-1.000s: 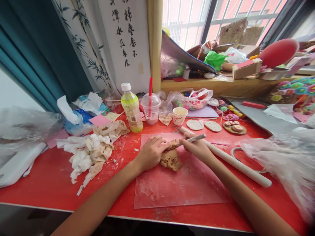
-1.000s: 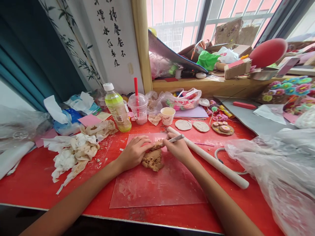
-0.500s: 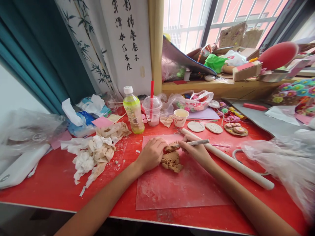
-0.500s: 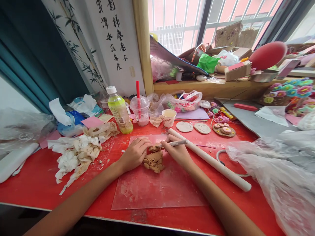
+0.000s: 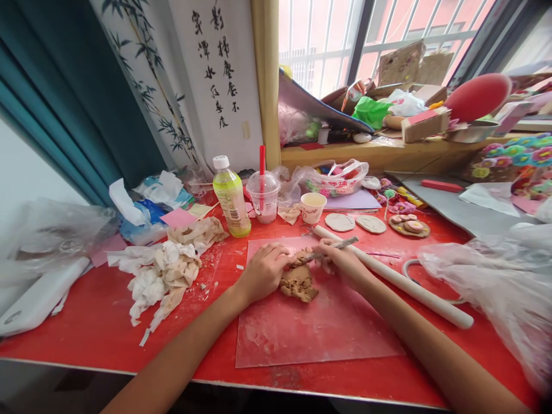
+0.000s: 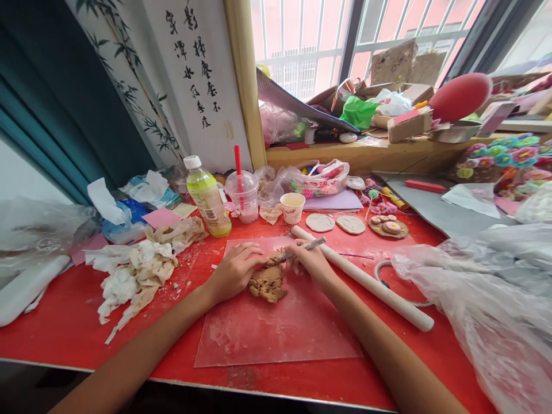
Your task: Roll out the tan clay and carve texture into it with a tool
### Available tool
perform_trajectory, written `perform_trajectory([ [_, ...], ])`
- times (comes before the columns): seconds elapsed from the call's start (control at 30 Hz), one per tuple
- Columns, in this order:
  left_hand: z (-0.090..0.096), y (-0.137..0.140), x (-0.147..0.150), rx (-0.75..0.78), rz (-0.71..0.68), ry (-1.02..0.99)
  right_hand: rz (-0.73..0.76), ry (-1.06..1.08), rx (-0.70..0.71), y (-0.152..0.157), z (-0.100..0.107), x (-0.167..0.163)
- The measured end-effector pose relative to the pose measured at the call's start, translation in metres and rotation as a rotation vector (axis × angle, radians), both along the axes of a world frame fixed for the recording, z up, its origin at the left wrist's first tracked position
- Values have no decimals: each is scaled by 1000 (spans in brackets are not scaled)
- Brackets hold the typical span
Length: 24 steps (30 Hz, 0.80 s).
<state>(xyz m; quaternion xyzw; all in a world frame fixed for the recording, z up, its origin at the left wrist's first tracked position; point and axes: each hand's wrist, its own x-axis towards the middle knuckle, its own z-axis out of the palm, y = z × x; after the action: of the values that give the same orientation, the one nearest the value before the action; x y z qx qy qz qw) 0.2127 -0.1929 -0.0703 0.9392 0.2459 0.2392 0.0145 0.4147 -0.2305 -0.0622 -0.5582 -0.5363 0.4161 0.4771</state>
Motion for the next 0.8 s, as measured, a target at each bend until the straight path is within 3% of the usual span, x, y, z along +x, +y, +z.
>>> perform_trajectory([
  [0.17, -4, 7, -3, -96, 0, -107, -87, 36, 122, -5, 12, 6],
  [0.33, -4, 8, -4, -96, -3, -124, 12, -115, 197, -7, 7, -5],
  [0.47, -4, 7, -3, -106, 11, -131, 30, -191, 198, -1, -1, -8],
  [0.8, -1, 4, -2, -42, -43, -99, -136, -113, 180, 6, 1, -2],
])
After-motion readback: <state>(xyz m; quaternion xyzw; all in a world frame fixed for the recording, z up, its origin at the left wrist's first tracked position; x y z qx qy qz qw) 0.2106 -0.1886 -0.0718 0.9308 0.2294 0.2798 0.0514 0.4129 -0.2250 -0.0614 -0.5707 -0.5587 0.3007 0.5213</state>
